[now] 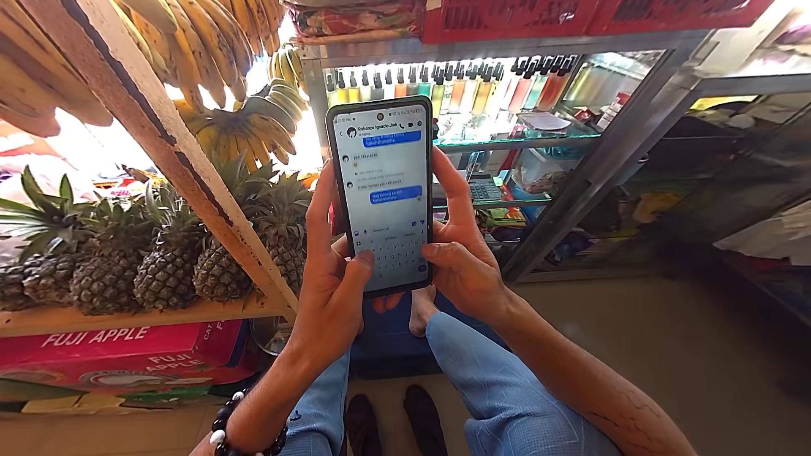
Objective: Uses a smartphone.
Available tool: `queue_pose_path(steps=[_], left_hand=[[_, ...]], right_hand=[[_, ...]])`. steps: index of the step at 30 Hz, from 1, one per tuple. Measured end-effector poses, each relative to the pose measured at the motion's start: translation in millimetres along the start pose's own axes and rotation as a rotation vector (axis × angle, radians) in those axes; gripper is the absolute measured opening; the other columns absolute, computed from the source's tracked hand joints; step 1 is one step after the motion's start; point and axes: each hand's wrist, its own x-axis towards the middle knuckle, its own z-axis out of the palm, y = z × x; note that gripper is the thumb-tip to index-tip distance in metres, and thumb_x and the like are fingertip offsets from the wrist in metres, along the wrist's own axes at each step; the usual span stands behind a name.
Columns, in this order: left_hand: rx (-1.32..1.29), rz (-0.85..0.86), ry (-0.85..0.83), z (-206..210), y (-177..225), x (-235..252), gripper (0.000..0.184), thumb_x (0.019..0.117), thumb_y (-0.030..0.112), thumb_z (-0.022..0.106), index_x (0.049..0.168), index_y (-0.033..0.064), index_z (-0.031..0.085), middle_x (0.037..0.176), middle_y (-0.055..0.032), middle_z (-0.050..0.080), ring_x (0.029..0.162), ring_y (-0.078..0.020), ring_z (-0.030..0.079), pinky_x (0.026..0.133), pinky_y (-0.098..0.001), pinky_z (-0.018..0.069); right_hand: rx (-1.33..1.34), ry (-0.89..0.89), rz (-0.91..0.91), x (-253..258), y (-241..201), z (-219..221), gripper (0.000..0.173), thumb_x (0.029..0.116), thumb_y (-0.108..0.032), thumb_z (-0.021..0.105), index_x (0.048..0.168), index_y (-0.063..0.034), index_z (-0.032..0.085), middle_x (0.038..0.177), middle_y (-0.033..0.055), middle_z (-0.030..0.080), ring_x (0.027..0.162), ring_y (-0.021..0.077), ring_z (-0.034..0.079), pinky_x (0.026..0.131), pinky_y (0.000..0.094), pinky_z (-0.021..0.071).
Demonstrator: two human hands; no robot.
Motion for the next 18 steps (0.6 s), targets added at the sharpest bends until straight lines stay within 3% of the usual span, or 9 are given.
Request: queue_pose_path(steps=[7, 13, 18], left_hand=[[-0.011, 0.000, 0.015, 1.2, 1.0, 0.2, 0.082, 0.1012, -0.004, 0.042, 0.161, 0.0403, 0.008, 0.113, -0.0074, 0.067, 0.069, -0.0140, 0.071, 0.054, -0.0254, 0.0604], [-0.069, 0.031, -0.056, -2.5, -2.6, -0.7, 0.081, 0.0993, 0.000, 0.040, 0.161, 0.0404, 0.007, 0.116, -0.0064, 0.066, 0.074, -0.0128, 0.071, 0.057, -0.0247, 0.0604], [-0.019, 0.054, -0.077, -3.2, -4.0, -1.1, 0.081, 0.0989, 0.002, 0.041, 0.161, 0.0401, 0.006, 0.127, -0.0036, 0.064, 0.090, -0.0125, 0.072, 0.066, -0.0251, 0.0615]], right_hand=[[-0.021, -0.021, -0.005, -1.0, -0.4, 0.0, 0.082, 0.0952, -0.001, 0.039, 0.160, -0.0389, 0.007, 0.126, 0.0109, 0.062, 0.098, 0.0257, 0.073, 0.067, 0.0446, 0.0651], [0.014, -0.010, 0.012, -1.2, 0.5, 1.4, 0.081, 0.1000, -0.002, 0.045, 0.160, -0.0412, 0.007, 0.129, 0.0111, 0.062, 0.098, 0.0278, 0.073, 0.068, 0.0453, 0.0652], [0.012, 0.048, 0.000, 0.0, -0.4, 6.9, 0.081, 0.1017, 0.000, 0.049, 0.160, -0.0404, 0.009, 0.123, 0.0137, 0.064, 0.090, 0.0287, 0.075, 0.062, 0.0436, 0.0655]])
